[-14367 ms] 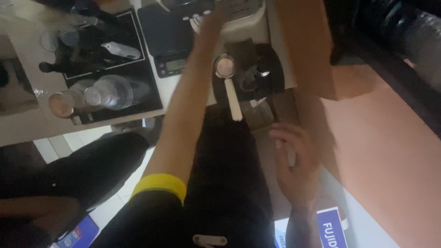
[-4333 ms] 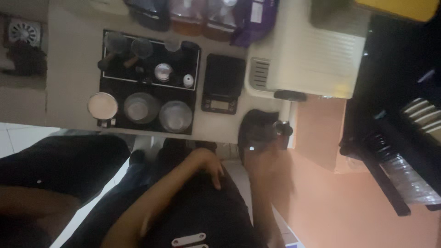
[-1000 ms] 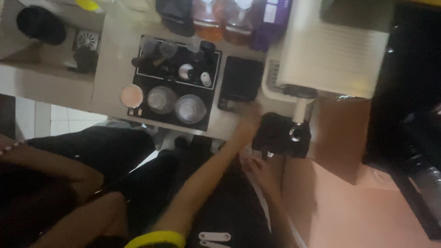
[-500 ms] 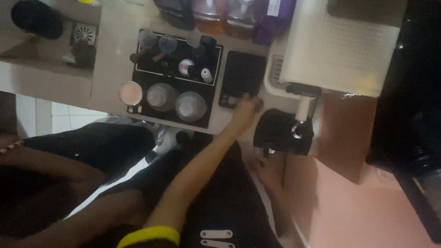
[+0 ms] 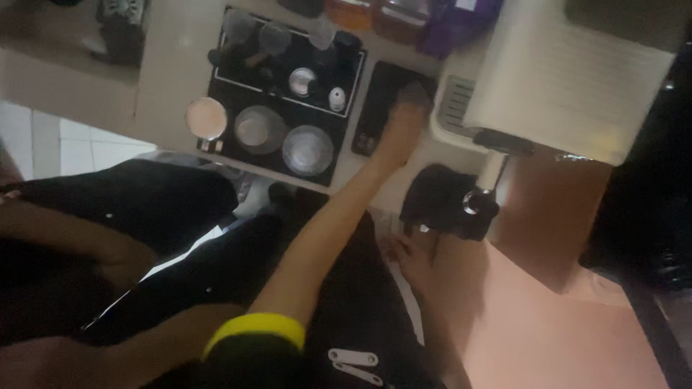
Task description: The person cleans a steam wand by hand using a cloth and a needle-like tool, then rinses and wipes it under a faucet in a sink.
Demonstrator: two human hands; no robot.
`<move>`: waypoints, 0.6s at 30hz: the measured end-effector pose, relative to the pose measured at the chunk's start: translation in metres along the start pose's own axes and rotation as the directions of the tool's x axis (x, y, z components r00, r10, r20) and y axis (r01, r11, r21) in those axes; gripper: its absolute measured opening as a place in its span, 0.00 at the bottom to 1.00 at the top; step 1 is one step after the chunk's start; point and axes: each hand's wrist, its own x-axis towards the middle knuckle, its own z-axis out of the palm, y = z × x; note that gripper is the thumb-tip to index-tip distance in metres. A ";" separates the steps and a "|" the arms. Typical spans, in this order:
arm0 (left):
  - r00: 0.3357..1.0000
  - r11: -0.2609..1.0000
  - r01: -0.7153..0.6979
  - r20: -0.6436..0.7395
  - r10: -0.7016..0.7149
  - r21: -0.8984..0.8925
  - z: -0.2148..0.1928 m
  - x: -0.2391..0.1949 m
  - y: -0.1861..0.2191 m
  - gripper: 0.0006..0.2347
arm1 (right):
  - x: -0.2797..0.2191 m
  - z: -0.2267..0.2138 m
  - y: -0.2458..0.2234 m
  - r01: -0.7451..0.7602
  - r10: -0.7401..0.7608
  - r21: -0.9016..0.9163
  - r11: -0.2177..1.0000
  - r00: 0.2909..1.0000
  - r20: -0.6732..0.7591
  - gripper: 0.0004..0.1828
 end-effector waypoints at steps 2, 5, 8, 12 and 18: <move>0.978 0.998 0.060 0.199 -0.059 0.004 0.010 -0.028 0.002 0.20 | 0.011 0.001 0.015 -0.004 0.004 -0.001 1.000 1.000 0.003 0.17; 0.764 1.000 0.001 0.645 0.011 -0.019 0.004 -0.083 -0.007 0.12 | 0.022 -0.001 -0.009 0.044 -0.028 -0.260 0.965 0.997 0.066 0.20; 0.557 0.981 0.074 0.823 0.110 -0.181 -0.034 -0.099 -0.002 0.14 | 0.013 -0.002 -0.039 -0.007 -0.026 -0.394 0.919 0.997 -0.078 0.19; 0.566 0.882 0.388 0.824 0.001 -0.268 -0.111 -0.088 0.033 0.15 | 0.039 -0.013 -0.053 0.277 -0.283 -0.061 0.959 0.944 -0.169 0.24; 0.680 0.920 0.336 0.728 -0.087 -0.204 -0.153 -0.056 0.037 0.15 | 0.110 -0.035 -0.057 0.506 -0.394 0.385 0.772 0.856 -0.335 0.28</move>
